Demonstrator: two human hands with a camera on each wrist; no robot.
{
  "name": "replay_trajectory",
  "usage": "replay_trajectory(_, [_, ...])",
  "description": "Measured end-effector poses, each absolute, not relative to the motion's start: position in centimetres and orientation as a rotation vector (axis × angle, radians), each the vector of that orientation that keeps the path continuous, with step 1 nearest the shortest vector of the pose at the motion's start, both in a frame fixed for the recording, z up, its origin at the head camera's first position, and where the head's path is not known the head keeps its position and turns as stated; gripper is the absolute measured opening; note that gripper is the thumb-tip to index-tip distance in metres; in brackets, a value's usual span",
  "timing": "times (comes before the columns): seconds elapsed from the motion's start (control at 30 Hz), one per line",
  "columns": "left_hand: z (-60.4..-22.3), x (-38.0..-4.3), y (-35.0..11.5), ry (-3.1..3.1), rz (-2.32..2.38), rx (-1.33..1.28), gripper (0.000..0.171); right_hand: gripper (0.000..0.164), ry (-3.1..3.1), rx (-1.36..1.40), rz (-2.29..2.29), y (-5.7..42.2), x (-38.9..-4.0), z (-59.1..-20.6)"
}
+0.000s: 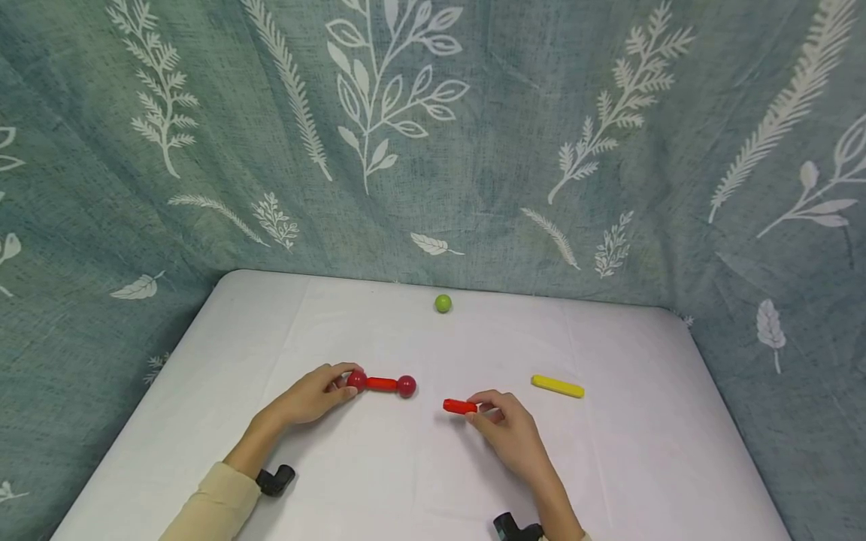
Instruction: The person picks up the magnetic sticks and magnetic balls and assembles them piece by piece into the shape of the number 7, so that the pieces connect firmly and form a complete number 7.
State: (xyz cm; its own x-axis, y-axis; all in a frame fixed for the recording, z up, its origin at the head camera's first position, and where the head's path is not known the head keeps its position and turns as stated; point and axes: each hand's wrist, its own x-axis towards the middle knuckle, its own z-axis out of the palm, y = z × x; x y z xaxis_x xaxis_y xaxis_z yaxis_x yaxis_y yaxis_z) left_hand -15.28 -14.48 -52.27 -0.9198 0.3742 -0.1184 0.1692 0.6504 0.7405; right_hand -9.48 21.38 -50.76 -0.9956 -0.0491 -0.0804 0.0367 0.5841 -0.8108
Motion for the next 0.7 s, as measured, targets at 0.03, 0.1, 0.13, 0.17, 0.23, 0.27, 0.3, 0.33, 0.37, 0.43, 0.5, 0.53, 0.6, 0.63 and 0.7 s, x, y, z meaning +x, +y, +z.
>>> replay_trajectory(0.03, [-52.3, -15.3, -14.5, 2.609, 1.132, 0.438, 0.031, 0.023, 2.705, -0.027, -1.397, 20.9, -9.4, -50.8])
replay_trajectory(0.1, [-52.3, -15.3, -14.5, 2.609, 1.131, 0.437, 0.031, 0.023, 2.688, -0.069, -1.41, 19.9, -9.4, -50.8])
replay_trajectory(0.13, [-52.3, -15.3, -14.5, 2.608, 1.13, 0.433, 0.031, 0.023, 2.679, -0.098, -1.42, 19.5, -9.3, -50.8])
replay_trajectory(0.17, [-52.2, -15.3, -14.5, 2.608, 1.13, 0.431, 0.031, 0.023, 2.667, -0.123, -1.43, 19.0, -9.3, -50.8])
replay_trajectory(0.23, [-52.2, -15.3, -14.5, 2.607, 1.13, 0.428, 0.032, 0.022, 2.646, -0.181, -1.448, 18.1, -9.2, -50.8])
replay_trajectory(0.27, [-52.2, -15.3, -14.5, 2.607, 1.129, 0.427, 0.032, 0.022, 2.638, -0.207, -1.453, 17.7, -9.1, -50.8])
replay_trajectory(0.3, [-52.2, -15.3, -14.4, 2.607, 1.128, 0.427, 0.032, 0.022, 2.629, -0.229, -1.454, 17.3, -9.1, -50.8])
replay_trajectory(0.33, [-52.2, -15.3, -14.4, 2.608, 1.127, 0.425, 0.032, 0.022, 2.622, -0.253, -1.456, 16.9, -9.1, -50.9])
replay_trajectory(0.37, [-52.2, -15.3, -14.4, 2.608, 1.127, 0.426, 0.032, 0.021, 2.614, -0.272, -1.452, 16.5, -9.0, -50.9])
replay_trajectory(0.43, [-52.2, -15.3, -14.4, 2.609, 1.125, 0.422, 0.032, 0.02, 2.602, -0.315, -1.441, 15.8, -9.0, -51.0])
replay_trajectory(0.5, [-52.2, -15.3, -14.4, 2.609, 1.124, 0.421, 0.032, 0.02, 2.591, -0.356, -1.434, 15.1, -8.9, -51.1])
replay_trajectory(0.53, [-52.2, -15.3, -14.4, 2.609, 1.122, 0.423, 0.032, 0.019, 2.586, -0.38, -1.429, 14.7, -8.8, -51.2])
replay_trajectory(0.6, [-52.2, -15.3, -14.4, 2.612, 1.12, 0.427, 0.031, 0.019, 2.573, -0.425, -1.431, 14.1, -8.7, -51.3])
replay_trajectory(0.63, [-52.2, -15.3, -14.4, 2.612, 1.119, 0.429, 0.031, 0.019, 2.556, -0.444, -1.435, 13.7, -8.6, -51.3])
replay_trajectory(0.7, [-52.3, -15.3, -14.4, 2.615, 1.115, 0.43, 0.032, 0.018, 2.526, -0.488, -1.446, 13.1, -8.5, -51.4])
